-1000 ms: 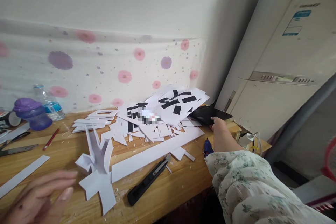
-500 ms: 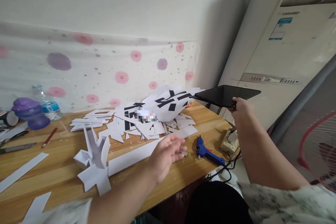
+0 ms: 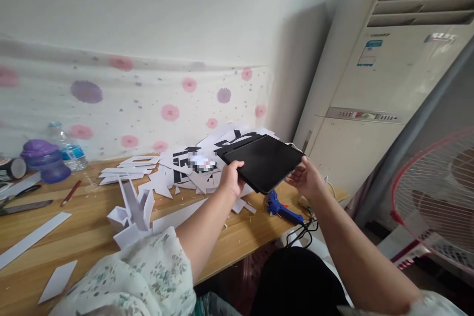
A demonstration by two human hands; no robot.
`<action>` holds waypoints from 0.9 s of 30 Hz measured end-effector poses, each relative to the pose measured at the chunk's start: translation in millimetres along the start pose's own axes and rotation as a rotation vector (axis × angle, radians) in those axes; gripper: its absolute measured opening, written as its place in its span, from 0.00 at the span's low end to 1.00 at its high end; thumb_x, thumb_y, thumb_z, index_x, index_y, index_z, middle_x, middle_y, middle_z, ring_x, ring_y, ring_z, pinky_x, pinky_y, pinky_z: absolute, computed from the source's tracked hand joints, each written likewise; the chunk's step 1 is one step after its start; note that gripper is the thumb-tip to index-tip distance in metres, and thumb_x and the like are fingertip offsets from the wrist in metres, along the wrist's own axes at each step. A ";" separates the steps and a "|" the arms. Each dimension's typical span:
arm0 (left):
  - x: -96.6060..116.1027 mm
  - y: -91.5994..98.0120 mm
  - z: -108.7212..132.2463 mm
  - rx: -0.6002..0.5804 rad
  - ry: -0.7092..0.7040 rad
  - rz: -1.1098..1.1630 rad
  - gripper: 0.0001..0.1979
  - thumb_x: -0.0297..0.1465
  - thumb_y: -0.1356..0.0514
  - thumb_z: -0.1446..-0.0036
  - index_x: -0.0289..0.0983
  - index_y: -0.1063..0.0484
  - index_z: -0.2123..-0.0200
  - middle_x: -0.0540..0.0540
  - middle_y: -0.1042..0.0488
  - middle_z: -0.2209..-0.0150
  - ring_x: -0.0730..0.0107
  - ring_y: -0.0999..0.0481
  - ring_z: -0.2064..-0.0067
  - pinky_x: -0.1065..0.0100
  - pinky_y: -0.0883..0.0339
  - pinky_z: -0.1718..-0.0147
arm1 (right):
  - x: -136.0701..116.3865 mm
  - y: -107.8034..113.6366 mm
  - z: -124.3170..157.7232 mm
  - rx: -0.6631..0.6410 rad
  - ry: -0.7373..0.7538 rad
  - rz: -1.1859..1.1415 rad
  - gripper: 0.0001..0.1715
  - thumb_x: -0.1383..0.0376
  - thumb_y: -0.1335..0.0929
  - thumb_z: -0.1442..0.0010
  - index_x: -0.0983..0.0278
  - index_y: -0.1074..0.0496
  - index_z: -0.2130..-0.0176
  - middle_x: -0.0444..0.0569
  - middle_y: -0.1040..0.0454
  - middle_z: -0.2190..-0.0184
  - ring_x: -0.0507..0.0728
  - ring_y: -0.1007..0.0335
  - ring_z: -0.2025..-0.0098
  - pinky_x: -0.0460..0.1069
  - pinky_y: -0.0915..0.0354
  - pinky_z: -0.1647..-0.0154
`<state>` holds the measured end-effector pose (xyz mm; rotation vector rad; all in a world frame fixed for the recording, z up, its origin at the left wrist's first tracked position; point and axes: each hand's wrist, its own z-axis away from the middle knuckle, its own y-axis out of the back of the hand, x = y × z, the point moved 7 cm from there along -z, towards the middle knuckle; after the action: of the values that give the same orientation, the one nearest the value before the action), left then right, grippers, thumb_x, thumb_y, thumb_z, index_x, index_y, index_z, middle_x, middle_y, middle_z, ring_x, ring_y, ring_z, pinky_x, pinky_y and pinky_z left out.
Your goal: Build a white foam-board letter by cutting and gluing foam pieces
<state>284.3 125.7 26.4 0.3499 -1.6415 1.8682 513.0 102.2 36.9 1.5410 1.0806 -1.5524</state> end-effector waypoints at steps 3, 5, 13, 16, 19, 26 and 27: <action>13.8 22.5 13.4 0.040 -0.001 -0.044 0.08 0.32 0.41 0.42 0.31 0.29 0.64 0.48 0.26 0.69 0.73 0.26 0.70 0.67 0.29 0.69 | -10.8 14.4 -33.6 0.105 -0.138 -0.005 0.21 0.53 0.40 0.34 0.67 0.29 0.59 0.50 0.25 0.66 0.55 0.27 0.65 0.53 0.29 0.64; 18.5 35.3 23.9 0.063 -0.014 -0.071 0.06 0.27 0.38 0.48 0.31 0.30 0.66 0.48 0.26 0.73 0.71 0.26 0.72 0.67 0.29 0.71 | -14.5 13.8 -52.7 0.134 -0.210 0.013 0.19 0.57 0.35 0.36 0.66 0.32 0.50 0.51 0.28 0.54 0.56 0.29 0.57 0.55 0.30 0.58; 30.1 72.1 56.2 0.083 -0.154 -0.149 0.17 0.24 0.38 0.69 0.35 0.32 0.69 0.51 0.27 0.78 0.66 0.26 0.76 0.65 0.31 0.74 | -9.4 4.6 -79.9 0.283 -0.276 0.193 0.20 0.59 0.34 0.37 0.65 0.34 0.47 0.53 0.31 0.49 0.58 0.31 0.52 0.58 0.31 0.54; 42.2 77.0 68.3 0.085 -0.200 -0.189 0.17 0.26 0.37 0.69 0.36 0.33 0.69 0.51 0.28 0.78 0.68 0.27 0.77 0.66 0.32 0.75 | -12.4 0.3 -77.4 0.251 -0.282 0.277 0.20 0.59 0.34 0.37 0.65 0.34 0.47 0.53 0.32 0.49 0.58 0.31 0.52 0.58 0.31 0.53; 54.2 71.5 81.7 0.053 -0.240 -0.236 0.16 0.26 0.37 0.69 0.36 0.32 0.70 0.51 0.29 0.79 0.69 0.29 0.78 0.68 0.34 0.77 | -17.7 -22.0 -61.8 0.108 -0.248 0.321 0.18 0.60 0.34 0.37 0.66 0.32 0.49 0.52 0.30 0.51 0.57 0.30 0.54 0.57 0.31 0.54; 63.7 28.5 126.3 -0.134 -0.299 -0.383 0.13 0.27 0.35 0.64 0.36 0.27 0.69 0.46 0.25 0.71 0.63 0.26 0.69 0.65 0.31 0.68 | -29.4 -56.2 18.2 -0.157 -0.050 0.212 0.10 0.61 0.28 0.45 0.61 0.25 0.62 0.45 0.21 0.68 0.57 0.25 0.67 0.48 0.29 0.68; 65.0 21.3 134.9 -0.150 -0.352 -0.434 0.13 0.27 0.34 0.62 0.36 0.27 0.68 0.45 0.24 0.69 0.61 0.25 0.66 0.65 0.31 0.66 | -28.4 -49.4 29.2 -0.137 -0.049 0.192 0.09 0.60 0.30 0.43 0.61 0.25 0.62 0.46 0.21 0.69 0.57 0.25 0.69 0.48 0.29 0.71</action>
<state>194.6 13.1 72.6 0.9314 -1.7437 1.4052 457.7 94.0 68.1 1.4605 0.9617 -1.3513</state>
